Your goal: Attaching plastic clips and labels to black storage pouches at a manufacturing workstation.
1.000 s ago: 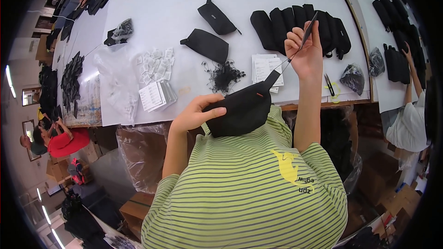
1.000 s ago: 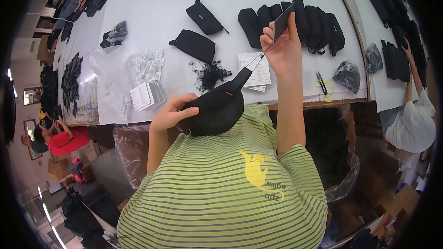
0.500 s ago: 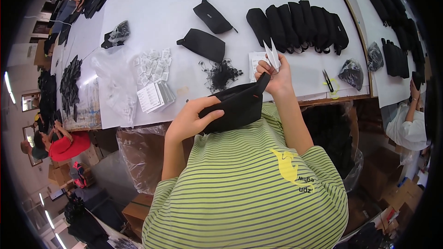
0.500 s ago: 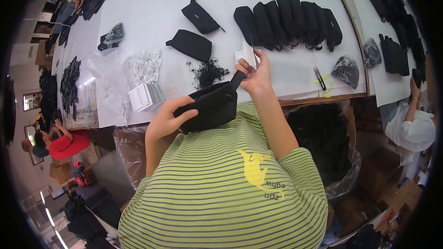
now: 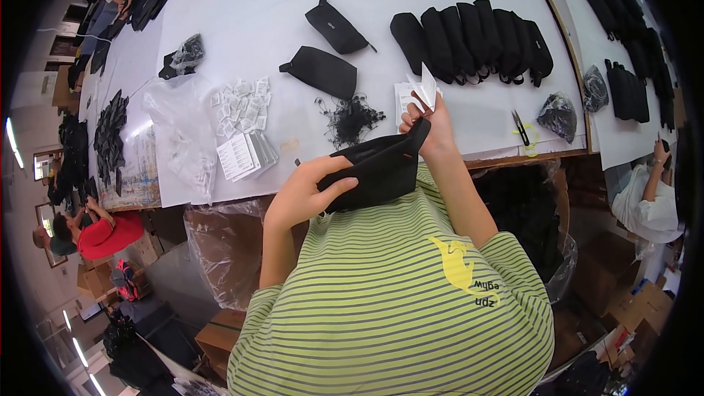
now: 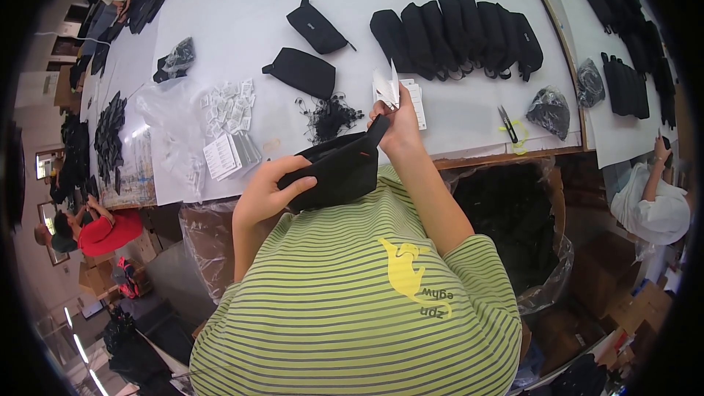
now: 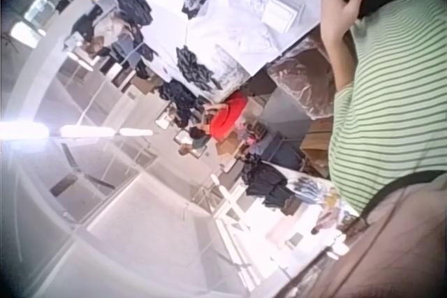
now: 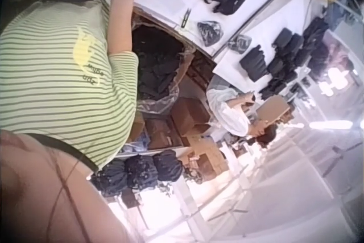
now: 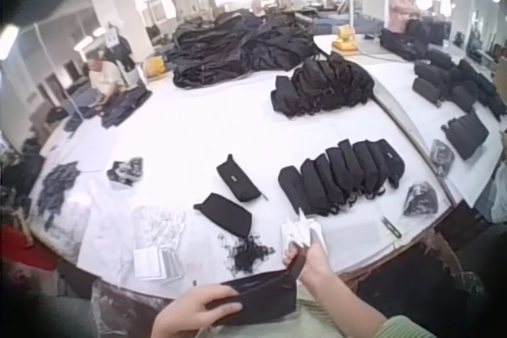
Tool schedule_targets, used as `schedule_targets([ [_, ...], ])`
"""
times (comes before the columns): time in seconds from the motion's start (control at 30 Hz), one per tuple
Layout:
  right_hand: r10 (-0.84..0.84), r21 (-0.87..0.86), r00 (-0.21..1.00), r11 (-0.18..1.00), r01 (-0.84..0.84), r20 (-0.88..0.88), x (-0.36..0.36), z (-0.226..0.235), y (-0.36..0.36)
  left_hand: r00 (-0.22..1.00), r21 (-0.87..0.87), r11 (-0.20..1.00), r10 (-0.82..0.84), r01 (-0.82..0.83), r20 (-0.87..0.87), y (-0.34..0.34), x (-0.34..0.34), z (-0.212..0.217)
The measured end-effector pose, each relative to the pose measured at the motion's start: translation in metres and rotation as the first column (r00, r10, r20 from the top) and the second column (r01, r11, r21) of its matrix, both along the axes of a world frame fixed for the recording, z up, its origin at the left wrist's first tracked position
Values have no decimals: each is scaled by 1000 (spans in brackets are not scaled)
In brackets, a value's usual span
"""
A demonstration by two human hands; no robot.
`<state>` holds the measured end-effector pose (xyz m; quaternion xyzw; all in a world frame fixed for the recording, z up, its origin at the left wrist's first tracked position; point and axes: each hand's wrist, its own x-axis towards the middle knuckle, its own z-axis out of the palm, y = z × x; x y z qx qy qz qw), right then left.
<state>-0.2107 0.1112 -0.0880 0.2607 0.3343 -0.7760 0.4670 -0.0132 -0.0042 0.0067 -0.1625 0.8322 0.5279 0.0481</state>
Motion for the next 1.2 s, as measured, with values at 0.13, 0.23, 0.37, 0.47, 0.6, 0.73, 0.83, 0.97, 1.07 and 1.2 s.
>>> schedule_targets([
  [0.13,49,1,998,999,-49,-27,3,-21,0,1000,5,1000,-8,8,0,-1,-2,0],
  [0.23,111,-145,993,983,-115,-40,2,-29,0,1000,2,1000,-12,12,-3,-1,-3,-1],
  [0.37,121,-42,991,991,-123,-60,6,-32,1,998,-23,1000,-1,0,-63,1,-3,-3],
  [0.47,165,-198,985,965,-170,-40,3,-39,6,997,-7,1000,-5,4,-71,0,-3,-4],
  [0.6,40,111,983,994,-20,-181,-10,-21,-10,999,0,1000,13,-13,-39,-3,-2,-5],
  [0.73,-6,80,715,993,86,-700,-44,3,1,999,-295,955,-22,10,-37,-12,-1,-20],
  [0.83,348,338,206,937,-85,-914,-23,39,-1,997,-376,927,-43,16,-62,-11,-7,-37],
  [0.97,708,827,-450,543,-146,-545,-7,59,-2,978,-395,915,1,-85,-209,-6,-20,-46],
  [1.07,673,930,-651,330,-162,-351,1,42,2,960,-375,927,-78,-29,-268,-4,-21,-63],
  [1.2,675,895,-591,288,-341,-442,2,50,-2,982,-184,971,-171,153,-85,-24,-21,-67],
])
